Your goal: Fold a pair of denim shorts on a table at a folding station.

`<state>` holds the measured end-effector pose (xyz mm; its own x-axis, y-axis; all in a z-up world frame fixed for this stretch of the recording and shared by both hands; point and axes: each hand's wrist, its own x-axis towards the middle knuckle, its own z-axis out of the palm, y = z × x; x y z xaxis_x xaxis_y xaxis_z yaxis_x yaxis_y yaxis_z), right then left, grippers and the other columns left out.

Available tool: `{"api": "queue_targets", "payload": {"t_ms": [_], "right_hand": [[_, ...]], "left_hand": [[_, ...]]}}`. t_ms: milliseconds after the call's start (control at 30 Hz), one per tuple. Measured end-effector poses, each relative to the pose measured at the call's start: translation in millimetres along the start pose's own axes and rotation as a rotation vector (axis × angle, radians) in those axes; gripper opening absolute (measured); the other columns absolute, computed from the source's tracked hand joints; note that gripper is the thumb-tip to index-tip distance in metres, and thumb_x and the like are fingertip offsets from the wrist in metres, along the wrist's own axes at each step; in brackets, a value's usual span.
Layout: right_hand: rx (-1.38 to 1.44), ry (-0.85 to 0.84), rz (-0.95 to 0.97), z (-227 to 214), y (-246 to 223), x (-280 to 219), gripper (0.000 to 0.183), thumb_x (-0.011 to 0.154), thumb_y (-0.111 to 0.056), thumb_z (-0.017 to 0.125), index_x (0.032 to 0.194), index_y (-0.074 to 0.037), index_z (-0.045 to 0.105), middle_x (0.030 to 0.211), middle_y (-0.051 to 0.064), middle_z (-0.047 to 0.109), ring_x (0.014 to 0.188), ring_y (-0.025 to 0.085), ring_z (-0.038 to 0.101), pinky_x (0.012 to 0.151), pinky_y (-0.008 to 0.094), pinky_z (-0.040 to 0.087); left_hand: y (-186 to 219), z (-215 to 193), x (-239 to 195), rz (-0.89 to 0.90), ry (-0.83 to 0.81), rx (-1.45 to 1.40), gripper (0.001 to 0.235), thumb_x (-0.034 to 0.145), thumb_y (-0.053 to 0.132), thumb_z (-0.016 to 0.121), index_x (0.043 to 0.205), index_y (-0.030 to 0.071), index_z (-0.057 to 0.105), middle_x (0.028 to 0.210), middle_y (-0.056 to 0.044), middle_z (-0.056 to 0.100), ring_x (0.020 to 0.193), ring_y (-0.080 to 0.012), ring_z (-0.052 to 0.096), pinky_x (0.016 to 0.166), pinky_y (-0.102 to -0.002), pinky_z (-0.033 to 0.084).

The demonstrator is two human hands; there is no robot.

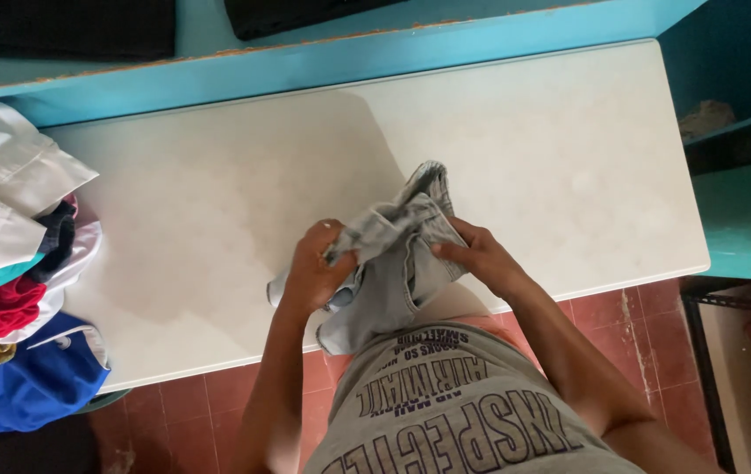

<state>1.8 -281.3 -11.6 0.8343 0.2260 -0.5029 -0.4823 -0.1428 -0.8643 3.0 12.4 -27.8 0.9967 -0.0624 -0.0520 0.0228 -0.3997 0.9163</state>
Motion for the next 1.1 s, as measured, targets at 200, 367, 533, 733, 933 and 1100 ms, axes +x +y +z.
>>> {"api": "queue_targets", "payload": {"t_ms": [200, 367, 533, 733, 933, 1100], "right_hand": [[-0.075, -0.088, -0.047, 10.4, -16.1, 0.1, 0.048, 0.095, -0.024, 0.066, 0.141, -0.007, 0.063, 0.114, 0.004, 0.074, 0.106, 0.012, 0.065, 0.094, 0.032, 0.051], [-0.014, -0.102, -0.073, 21.1, -18.8, -0.5, 0.046, 0.097, -0.024, 0.066, 0.138, -0.006, 0.065, 0.114, 0.003, 0.074, 0.106, 0.011, 0.064, 0.093, 0.031, 0.051], [-0.026, -0.146, -0.044, 19.1, -18.4, -2.5, 0.047, 0.091, -0.02, 0.071, 0.136, -0.007, 0.064, 0.107, 0.001, 0.073, 0.097, 0.01, 0.063, 0.086, 0.029, 0.051], [-0.213, -0.202, -0.166, -3.0, 0.2, -6.7, 0.026, 0.09, -0.013, 0.079, 0.115, -0.004, 0.076, 0.095, 0.001, 0.069, 0.09, 0.012, 0.061, 0.081, 0.03, 0.05], [-0.189, -0.206, -0.288, 6.1, -10.6, -11.3, 0.016, 0.094, -0.016, 0.074, 0.104, -0.004, 0.075, 0.095, -0.001, 0.068, 0.09, 0.01, 0.061, 0.08, 0.03, 0.05], [-0.011, -0.046, -0.162, -4.2, 15.6, -3.7, 0.02, 0.095, -0.019, 0.072, 0.105, -0.002, 0.077, 0.089, -0.001, 0.07, 0.085, 0.01, 0.06, 0.079, 0.029, 0.05]], "left_hand": [[48.8, 2.5, -4.8, 0.055, -0.037, -0.11, 0.06, 0.075, 0.006, 0.065, 0.134, 0.013, 0.061, 0.106, -0.011, 0.059, 0.096, -0.0303, 0.06, 0.088, -0.04, 0.051], [49.1, 23.5, -9.3, 0.495, 0.232, 0.525, 0.068, 0.072, 0.008, 0.068, 0.139, 0.006, 0.057, 0.134, -0.022, 0.061, 0.125, -0.0422, 0.053, 0.116, -0.058, 0.033], [32.8, 40.2, -10.1, 0.534, 0.192, 0.451, 0.07, 0.082, 0.029, 0.074, 0.142, -0.002, 0.053, 0.126, -0.02, 0.061, 0.116, -0.0375, 0.059, 0.108, -0.053, 0.041], [26.6, 19.2, 3.9, -0.128, 0.217, 0.027, 0.035, 0.105, 0.024, 0.072, 0.138, 0.013, 0.066, 0.105, -0.019, 0.067, 0.078, -0.0275, 0.06, 0.07, -0.034, 0.048], [51.0, 34.4, -2.0, 0.212, 0.396, -0.137, 0.04, 0.093, 0.015, 0.078, 0.129, 0.004, 0.062, 0.108, -0.01, 0.069, 0.097, -0.0166, 0.069, 0.08, -0.028, 0.056], [17.1, 31.7, -0.2, -0.001, 0.479, -0.357, 0.031, 0.091, 0.007, 0.074, 0.117, 0.005, 0.057, 0.124, -0.007, 0.067, 0.09, -0.0147, 0.068, 0.072, -0.026, 0.055]]}}
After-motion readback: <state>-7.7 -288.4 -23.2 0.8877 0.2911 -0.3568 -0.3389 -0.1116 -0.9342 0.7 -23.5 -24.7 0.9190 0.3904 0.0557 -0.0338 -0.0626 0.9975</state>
